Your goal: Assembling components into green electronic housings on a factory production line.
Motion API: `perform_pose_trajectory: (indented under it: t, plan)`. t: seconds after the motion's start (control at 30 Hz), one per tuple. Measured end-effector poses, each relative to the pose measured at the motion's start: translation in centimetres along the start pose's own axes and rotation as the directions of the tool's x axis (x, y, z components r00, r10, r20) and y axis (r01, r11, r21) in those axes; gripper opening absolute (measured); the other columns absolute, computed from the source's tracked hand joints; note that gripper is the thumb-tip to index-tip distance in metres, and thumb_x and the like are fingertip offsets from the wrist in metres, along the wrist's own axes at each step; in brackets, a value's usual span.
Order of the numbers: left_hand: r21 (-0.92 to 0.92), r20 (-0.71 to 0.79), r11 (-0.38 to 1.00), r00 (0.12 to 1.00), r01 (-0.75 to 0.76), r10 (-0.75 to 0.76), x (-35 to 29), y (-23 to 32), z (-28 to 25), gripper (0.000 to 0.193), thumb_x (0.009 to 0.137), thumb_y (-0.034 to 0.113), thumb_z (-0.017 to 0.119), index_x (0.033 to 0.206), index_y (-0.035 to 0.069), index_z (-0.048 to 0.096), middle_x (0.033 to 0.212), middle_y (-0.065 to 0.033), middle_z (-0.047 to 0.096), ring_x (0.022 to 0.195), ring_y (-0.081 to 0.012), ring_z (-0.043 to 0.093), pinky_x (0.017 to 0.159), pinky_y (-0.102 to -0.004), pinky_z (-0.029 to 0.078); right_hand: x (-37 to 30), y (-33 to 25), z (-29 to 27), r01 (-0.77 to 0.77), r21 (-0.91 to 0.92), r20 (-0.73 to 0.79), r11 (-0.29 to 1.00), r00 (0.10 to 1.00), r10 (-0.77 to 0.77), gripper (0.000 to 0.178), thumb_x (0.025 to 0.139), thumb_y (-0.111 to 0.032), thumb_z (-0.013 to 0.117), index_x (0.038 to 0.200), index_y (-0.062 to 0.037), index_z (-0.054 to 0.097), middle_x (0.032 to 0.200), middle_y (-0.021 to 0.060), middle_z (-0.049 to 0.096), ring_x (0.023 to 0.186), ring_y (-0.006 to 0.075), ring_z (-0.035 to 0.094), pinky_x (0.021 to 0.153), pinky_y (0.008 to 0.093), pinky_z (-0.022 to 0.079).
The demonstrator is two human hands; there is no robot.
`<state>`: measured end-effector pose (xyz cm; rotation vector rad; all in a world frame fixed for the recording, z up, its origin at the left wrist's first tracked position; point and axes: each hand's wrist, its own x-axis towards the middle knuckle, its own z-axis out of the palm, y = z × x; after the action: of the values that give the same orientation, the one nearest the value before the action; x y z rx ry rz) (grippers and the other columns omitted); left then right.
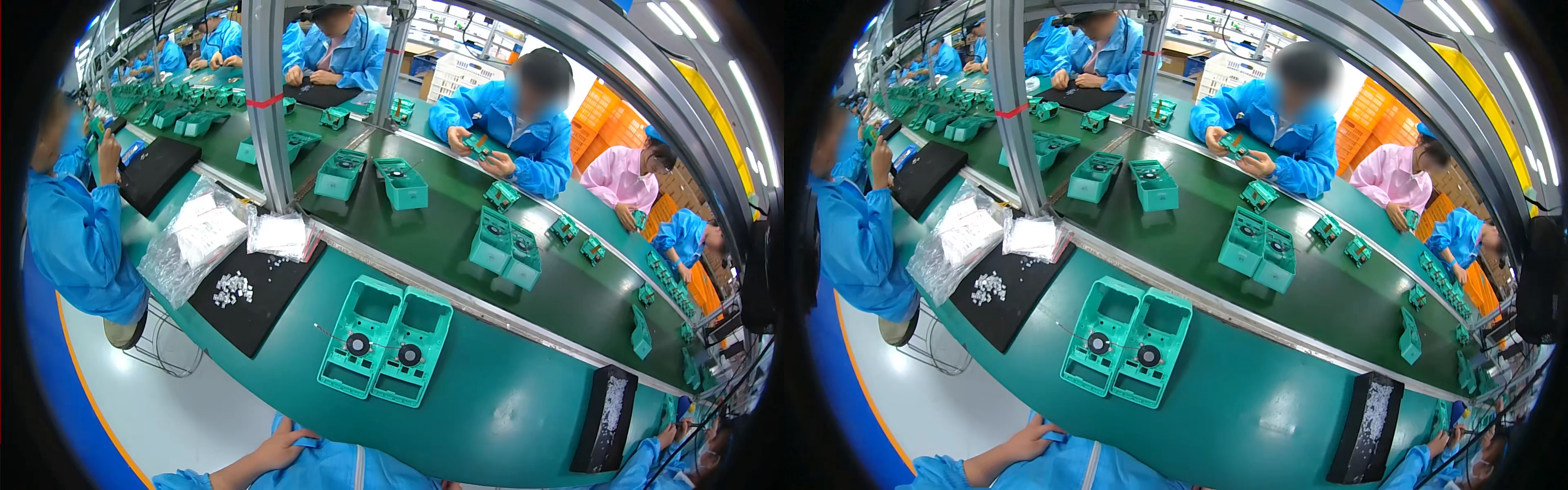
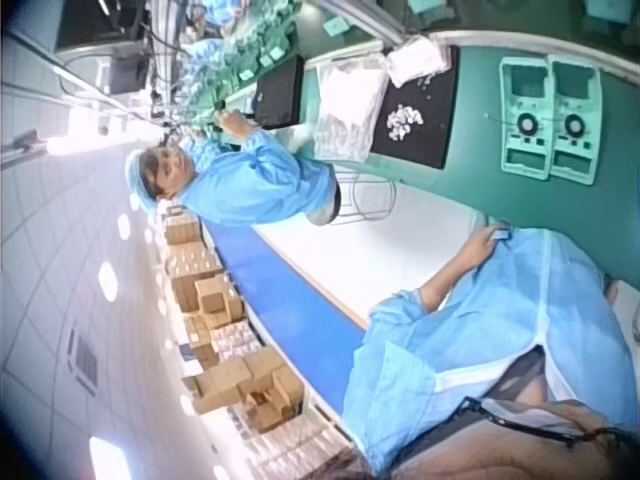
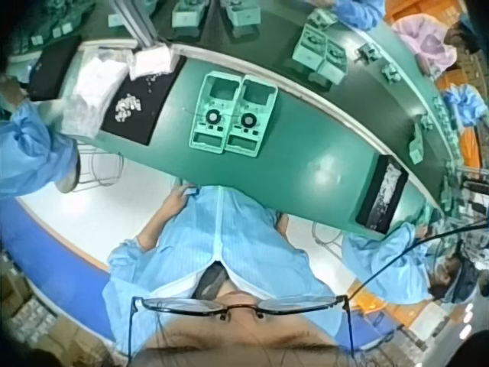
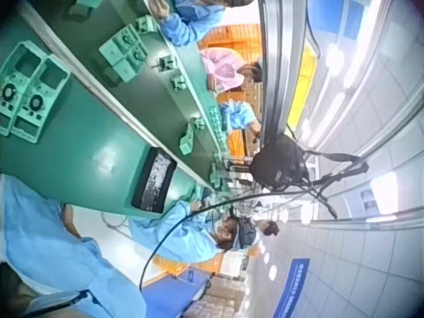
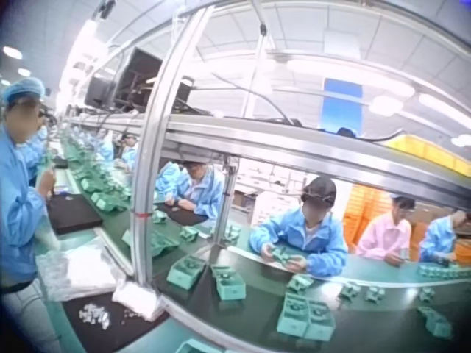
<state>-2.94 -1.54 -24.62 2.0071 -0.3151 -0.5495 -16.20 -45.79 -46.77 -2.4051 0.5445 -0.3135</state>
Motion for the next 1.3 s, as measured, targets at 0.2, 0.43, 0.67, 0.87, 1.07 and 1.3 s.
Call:
perform_pose_trajectory:
  t: [0.2,0.43,0.67,0.87,1.07,1.3]
  plan:
    - [0.075,0.059,0.980,0.981,0.182,-0.187,2.6,-5.2,0.3,0.044,0.077,0.008,0.053,0.120,0.011,0.049,0.133,-0.0201,0.032,0.121,-0.0355,0.033,0.103,-0.0390,0.025,-3.1,-0.7,0.1,-0.136,0.022,-0.057,0.990,0.989,0.137,0.014,0.077,-0.007,0.056,0.086,0.0034,0.055,0.074,0.0167,0.057,0.066,0.0272,0.054,0.059,0.0356,0.043]
    - [-0.830,-0.011,0.527,0.940,0.181,-0.340,-3.4,-8.6,-3.6,0.053,0.074,0.003,0.053,0.125,0.006,0.041,0.122,-0.0145,0.046,0.111,-0.0268,0.045,0.088,-0.0359,0.041,-3.6,-2.7,1.1,-0.240,0.066,-0.118,0.969,0.962,0.246,0.013,0.079,-0.008,0.055,0.086,0.0030,0.054,0.073,0.0164,0.056,0.066,0.0261,0.053,0.058,0.0350,0.043]
    - [-0.782,-0.118,0.532,0.761,0.325,-0.638,-8.3,-18.2,-0.4,0.041,0.078,0.005,0.050,0.118,0.004,0.045,0.105,-0.0111,0.054,0.088,-0.0193,0.054,0.073,-0.0297,0.046,-3.2,-4.0,2.6,-0.311,0.119,-0.114,0.943,0.939,0.325,0.013,0.081,-0.009,0.054,0.086,0.0026,0.053,0.073,0.0162,0.056,0.065,0.0251,0.053,0.058,0.0343,0.042]
    - [-0.712,-0.176,0.575,0.690,0.403,-0.702,-8.3,-17.8,0.1,0.033,0.081,0.008,0.047,0.113,0.003,0.048,0.097,-0.0099,0.056,0.081,-0.0175,0.055,0.070,-0.0287,0.046,-4.2,-4.3,2.1,-0.394,0.157,-0.112,0.906,0.904,0.413,0.012,0.082,-0.009,0.054,0.086,0.0023,0.053,0.073,0.0160,0.056,0.065,0.0242,0.053,0.058,0.0337,0.042]
    - [-0.632,-0.233,0.598,0.616,0.492,-0.752,-8.2,-16.3,0.6,0.026,0.083,0.011,0.045,0.108,0.003,0.051,0.089,-0.0087,0.058,0.075,-0.0158,0.055,0.066,-0.0278,0.046,-5.9,-4.2,0.4,-0.479,0.190,-0.110,0.857,0.857,0.504,0.012,0.083,-0.010,0.053,0.086,0.0019,0.052,0.072,0.0158,0.056,0.064,0.0233,0.052,0.057,0.0331,0.042]
    - [-0.492,-0.300,0.631,0.563,0.599,-0.770,-6.0,-13.0,-1.8,0.023,0.087,0.015,0.042,0.102,0.003,0.054,0.080,-0.0074,0.060,0.068,-0.0137,0.056,0.062,-0.0267,0.045,-9.4,-5.4,-1.4,-0.590,0.256,-0.135,0.766,0.762,0.633,0.012,0.085,-0.011,0.052,0.086,0.0015,0.052,0.072,0.0156,0.055,0.064,0.0222,0.052,0.057,0.0325,0.042]
